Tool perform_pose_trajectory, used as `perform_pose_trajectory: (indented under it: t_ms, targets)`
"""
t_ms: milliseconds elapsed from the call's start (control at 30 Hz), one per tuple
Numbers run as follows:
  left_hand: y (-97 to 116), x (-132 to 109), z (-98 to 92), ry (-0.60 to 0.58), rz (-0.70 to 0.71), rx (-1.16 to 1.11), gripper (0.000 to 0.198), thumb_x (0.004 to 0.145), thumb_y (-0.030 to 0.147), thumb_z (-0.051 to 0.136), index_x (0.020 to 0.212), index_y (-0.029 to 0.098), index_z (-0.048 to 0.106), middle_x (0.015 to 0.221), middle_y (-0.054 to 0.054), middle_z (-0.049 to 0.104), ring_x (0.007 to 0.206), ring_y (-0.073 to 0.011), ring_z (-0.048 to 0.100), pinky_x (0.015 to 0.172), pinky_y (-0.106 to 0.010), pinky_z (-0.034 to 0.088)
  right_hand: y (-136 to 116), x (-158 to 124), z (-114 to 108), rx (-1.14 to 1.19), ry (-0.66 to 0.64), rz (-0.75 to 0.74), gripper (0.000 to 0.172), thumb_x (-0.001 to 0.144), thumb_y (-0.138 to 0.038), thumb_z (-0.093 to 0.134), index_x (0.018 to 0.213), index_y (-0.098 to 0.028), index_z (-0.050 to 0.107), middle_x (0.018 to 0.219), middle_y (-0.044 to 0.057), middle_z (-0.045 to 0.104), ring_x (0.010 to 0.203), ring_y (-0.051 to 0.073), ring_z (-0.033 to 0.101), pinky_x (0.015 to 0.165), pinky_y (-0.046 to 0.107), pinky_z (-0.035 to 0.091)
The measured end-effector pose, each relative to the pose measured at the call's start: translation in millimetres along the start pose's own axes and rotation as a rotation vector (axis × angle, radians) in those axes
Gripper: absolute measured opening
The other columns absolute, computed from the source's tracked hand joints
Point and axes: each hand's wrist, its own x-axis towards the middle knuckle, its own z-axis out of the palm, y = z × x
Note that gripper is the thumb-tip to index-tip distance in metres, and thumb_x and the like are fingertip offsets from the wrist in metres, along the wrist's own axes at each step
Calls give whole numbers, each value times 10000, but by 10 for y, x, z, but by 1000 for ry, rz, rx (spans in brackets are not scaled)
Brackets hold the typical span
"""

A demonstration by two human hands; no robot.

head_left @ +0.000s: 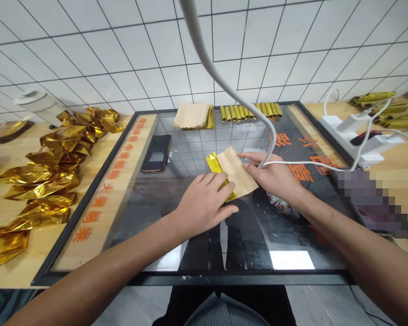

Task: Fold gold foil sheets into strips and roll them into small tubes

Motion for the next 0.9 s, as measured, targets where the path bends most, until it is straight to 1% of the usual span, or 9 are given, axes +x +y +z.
perform_pose_trajectory:
  t_ms: [167,267,333,400,467,567,733,833,900]
  targets:
    - [-80,-76,23,-32,-31,16,286,1102,392,569,1245,165,669,1299,-148,701,1177,-337,680,962,-500,565,-21,-41,101,287,-147,91,450,943,-343,694,1350,-175,787,683,-13,694,569,162,589,563,293,483]
    - [-170,-142,54,1,11,-53,247,1121,251,471,1212,169,686,1327,-144,712,1286,-311,670,1096,-503,555,13,-39,112,276,-137,61,442,986,-389,667,1361,-181,775,787,25,752,644,191,666,630,331,561]
    - [-257,-186,82,35,57,-100,282,1106,179,447,1247,163,691,1409,-148,703,1379,-304,642,1193,-517,521,57,-24,82,110,-37,-91,407,1003,-305,625,1372,-223,775,941,56,787,805,226,727,774,384,614]
    - [-365,-220,113,63,101,-139,320,1073,116,442,1259,147,700,1464,-160,699,1438,-305,623,1253,-531,489,106,-9,41,-93,36,-282,493,968,-161,578,1416,-267,752,1179,90,773,1081,272,735,985,458,606]
    - [-487,-239,145,64,115,-200,357,1054,87,441,1275,180,706,1500,-133,699,1491,-284,594,1278,-540,475,144,-1,9,-233,31,-399,617,917,-68,540,1463,-294,720,1428,117,685,1345,310,650,1137,529,545]
    - [-669,-238,190,91,124,-275,407,1001,30,442,1230,218,722,1510,-95,710,1544,-270,552,1275,-560,479,174,-2,-2,-321,-7,-447,611,899,-56,553,1429,-295,741,1633,116,551,1501,348,552,1206,606,496]
    - [-794,-235,201,103,75,-328,443,955,-7,418,1157,234,730,1519,-65,711,1558,-253,540,1292,-590,443,183,-15,29,-379,-137,-552,339,941,-132,657,1174,-293,844,1557,92,656,1407,338,646,1202,581,510]
    - [-696,-266,153,195,-18,-399,412,974,16,406,1133,233,718,1442,-67,758,1475,-245,627,1249,-563,492,159,-24,41,-362,-189,-596,264,969,-157,679,1136,-275,846,1463,99,732,1342,326,694,1178,568,522]
    - [-580,-286,111,256,-99,-466,286,1040,127,467,1129,228,719,1371,-83,787,1400,-248,683,1177,-505,559,129,-28,45,-341,-209,-606,224,1000,-190,677,1128,-256,848,1395,107,771,1282,326,726,1145,560,541]
